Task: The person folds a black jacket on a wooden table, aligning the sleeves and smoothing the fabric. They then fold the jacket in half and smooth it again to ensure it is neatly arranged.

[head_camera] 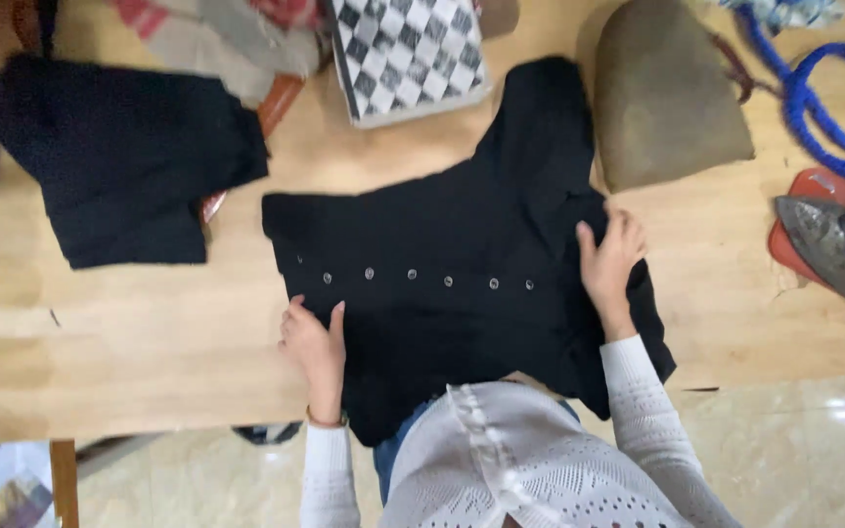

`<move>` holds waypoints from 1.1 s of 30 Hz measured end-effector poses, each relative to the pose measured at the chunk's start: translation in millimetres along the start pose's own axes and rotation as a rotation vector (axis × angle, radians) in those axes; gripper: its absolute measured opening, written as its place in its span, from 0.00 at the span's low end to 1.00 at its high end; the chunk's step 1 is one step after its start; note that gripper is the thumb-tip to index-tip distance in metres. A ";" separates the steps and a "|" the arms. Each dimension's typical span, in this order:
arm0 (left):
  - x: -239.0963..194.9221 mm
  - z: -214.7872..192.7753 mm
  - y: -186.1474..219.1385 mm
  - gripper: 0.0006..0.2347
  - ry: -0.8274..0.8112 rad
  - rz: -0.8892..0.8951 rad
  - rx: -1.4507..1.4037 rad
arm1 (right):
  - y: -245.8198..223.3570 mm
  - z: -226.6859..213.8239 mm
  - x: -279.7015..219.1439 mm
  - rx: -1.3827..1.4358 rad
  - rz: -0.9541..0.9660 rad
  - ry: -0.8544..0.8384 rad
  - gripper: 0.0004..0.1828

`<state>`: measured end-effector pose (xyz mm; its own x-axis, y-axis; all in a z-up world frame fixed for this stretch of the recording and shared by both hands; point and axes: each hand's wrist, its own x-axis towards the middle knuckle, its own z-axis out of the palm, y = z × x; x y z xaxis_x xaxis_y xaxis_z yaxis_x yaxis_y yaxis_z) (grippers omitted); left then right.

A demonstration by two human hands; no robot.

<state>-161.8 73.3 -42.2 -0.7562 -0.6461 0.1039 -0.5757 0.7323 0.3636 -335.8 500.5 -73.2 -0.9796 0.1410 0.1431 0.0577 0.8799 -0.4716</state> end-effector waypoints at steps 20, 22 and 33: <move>-10.7 -72.7 -19.0 0.30 -0.607 -0.459 -0.526 | -38.7 -54.2 2.8 0.061 -0.145 0.122 0.22; -28.6 -87.4 -29.7 0.25 -0.686 -0.494 -0.478 | -37.8 -63.5 -20.6 0.064 -0.223 0.037 0.17; -85.5 -68.7 -87.6 0.20 -0.381 -0.474 -0.918 | 26.0 -91.9 -70.8 0.003 -0.110 -0.268 0.08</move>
<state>-25.4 49.6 -19.4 -0.6568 -0.5947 -0.4636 -0.5022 -0.1135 0.8573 -247.2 555.1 -15.6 -0.9959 -0.0806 -0.0414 -0.0519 0.8819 -0.4685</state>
